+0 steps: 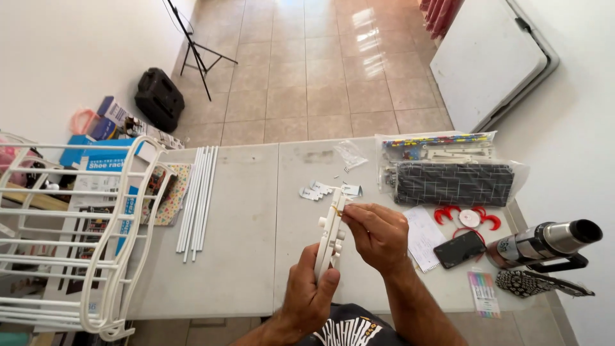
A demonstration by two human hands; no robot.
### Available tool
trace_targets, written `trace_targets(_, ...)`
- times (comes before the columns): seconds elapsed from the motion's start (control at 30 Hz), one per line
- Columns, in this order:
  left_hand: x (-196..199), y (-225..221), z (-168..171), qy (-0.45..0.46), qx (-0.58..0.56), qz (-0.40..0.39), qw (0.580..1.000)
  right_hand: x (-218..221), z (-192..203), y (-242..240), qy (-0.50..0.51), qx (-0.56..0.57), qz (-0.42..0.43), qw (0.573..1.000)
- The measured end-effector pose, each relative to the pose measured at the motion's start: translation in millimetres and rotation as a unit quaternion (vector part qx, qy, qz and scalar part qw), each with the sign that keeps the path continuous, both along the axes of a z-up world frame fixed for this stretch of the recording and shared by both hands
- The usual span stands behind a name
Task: Assembling a white wire shoe rack by manually inserting support rods into the side frames.
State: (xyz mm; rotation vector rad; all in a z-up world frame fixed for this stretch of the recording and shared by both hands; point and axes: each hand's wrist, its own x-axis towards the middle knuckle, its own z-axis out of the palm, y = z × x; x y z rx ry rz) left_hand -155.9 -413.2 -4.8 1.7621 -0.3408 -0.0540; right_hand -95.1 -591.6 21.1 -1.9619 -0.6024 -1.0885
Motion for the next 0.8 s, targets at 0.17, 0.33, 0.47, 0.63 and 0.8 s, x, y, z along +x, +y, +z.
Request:
trace_targets(0.17, 2.1, -7.7, 4.6, 0.021, 0.013, -0.06, 0.998, -4.3, -0.8, -11.0, 0.009, 0.01, -0.006, 1.0)
trace_targets(0.33, 3.7, -10.0, 3.0, 0.02, 0.014, -0.089, 0.996, -9.2, -4.2, -9.6, 0.037, 0.016, -0.016, 0.999)
trace_targets(0.47, 6.4, -7.8, 4.4, 0.02, 0.023, -0.071, 0.997, -4.4, -11.5, -14.6, 0.072, 0.02, 0.02, 0.997)
trace_targets(0.63, 10.3, -1.4, 4.4, -0.005, 0.069, -0.046, 0.997, -0.6, -27.3, -16.2, 0.07, 0.077, 0.006, 0.995)
trace_targets(0.8, 9.2, 7.7, -4.6, -0.022, 0.073, -0.041, 0.996, 6.7, -24.1, -23.7, 0.087, 0.107, -0.027, 0.99)
